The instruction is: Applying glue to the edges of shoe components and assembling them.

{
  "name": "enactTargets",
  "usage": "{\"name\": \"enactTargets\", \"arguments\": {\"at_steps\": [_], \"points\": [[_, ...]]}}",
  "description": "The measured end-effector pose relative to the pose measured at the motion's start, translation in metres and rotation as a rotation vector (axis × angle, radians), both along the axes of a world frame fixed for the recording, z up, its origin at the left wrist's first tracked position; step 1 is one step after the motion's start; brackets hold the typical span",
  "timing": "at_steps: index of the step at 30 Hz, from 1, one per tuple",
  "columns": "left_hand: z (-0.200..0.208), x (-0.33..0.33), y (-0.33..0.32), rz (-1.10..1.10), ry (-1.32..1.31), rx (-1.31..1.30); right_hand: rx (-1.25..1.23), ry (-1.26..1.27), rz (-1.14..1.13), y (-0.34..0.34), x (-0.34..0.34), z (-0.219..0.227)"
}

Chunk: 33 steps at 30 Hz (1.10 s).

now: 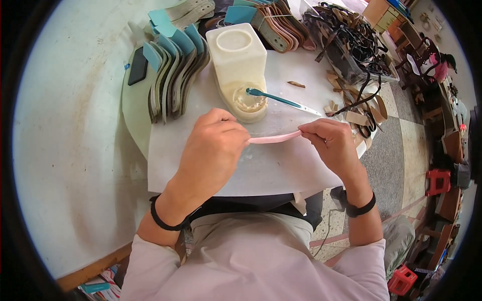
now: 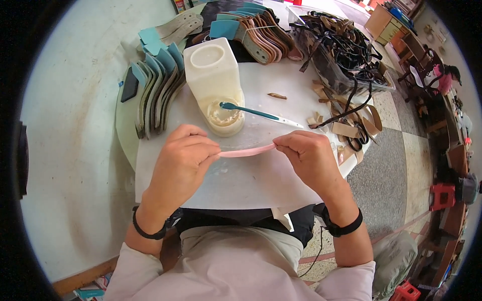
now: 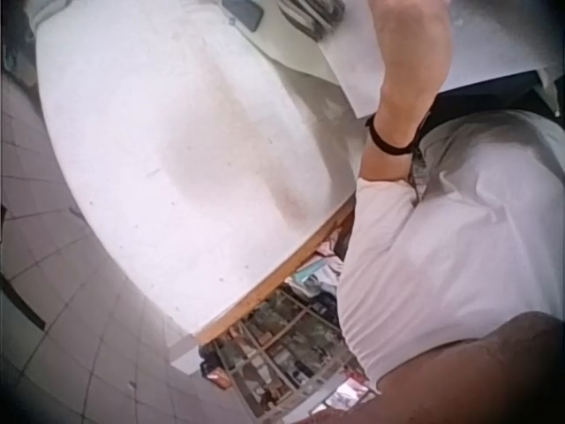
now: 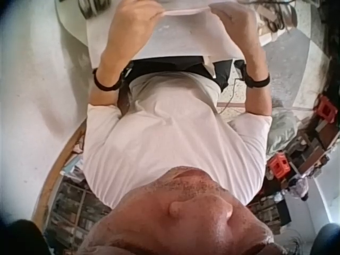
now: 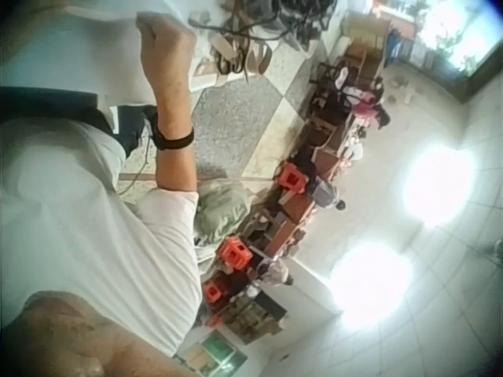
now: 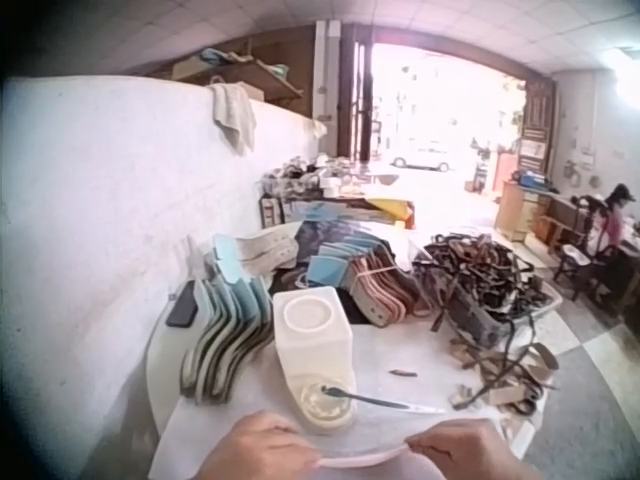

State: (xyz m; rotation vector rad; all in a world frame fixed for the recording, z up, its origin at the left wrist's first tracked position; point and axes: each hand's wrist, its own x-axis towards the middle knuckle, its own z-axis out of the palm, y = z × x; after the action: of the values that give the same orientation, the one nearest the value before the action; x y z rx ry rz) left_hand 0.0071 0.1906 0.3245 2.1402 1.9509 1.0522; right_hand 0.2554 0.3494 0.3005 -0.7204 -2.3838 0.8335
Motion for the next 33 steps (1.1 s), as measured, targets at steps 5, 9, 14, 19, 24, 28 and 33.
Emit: {"name": "enactTargets", "arguments": {"at_steps": [5, 9, 14, 19, 24, 28, 33], "points": [[-0.002, 0.0, -0.001, -0.01, 0.007, -0.002, 0.32, -0.138, 0.135, 0.003, -0.007, 0.017], [-0.003, 0.0, -0.001, 0.0, 0.01, -0.002, 0.373, -0.204, 0.189, 0.003, -0.008, 0.021], [-0.003, 0.0, -0.001, -0.006, -0.013, 0.021, 0.343, -0.222, 0.175, -0.001, -0.008, 0.024], [-0.006, -0.002, -0.001, -0.014, 0.001, 0.022, 0.304, -0.237, 0.17, -0.003, -0.01, 0.028], [-0.005, -0.003, -0.002, -0.015, 0.014, 0.018, 0.349, -0.256, 0.172, -0.004, -0.012, 0.03], [-0.005, -0.004, -0.002, -0.013, 0.011, 0.002, 0.375, -0.242, 0.112, -0.01, -0.014, 0.03], [-0.006, -0.004, -0.003, -0.013, 0.02, 0.014, 0.391, -0.246, 0.097, -0.015, -0.017, 0.031]]}}
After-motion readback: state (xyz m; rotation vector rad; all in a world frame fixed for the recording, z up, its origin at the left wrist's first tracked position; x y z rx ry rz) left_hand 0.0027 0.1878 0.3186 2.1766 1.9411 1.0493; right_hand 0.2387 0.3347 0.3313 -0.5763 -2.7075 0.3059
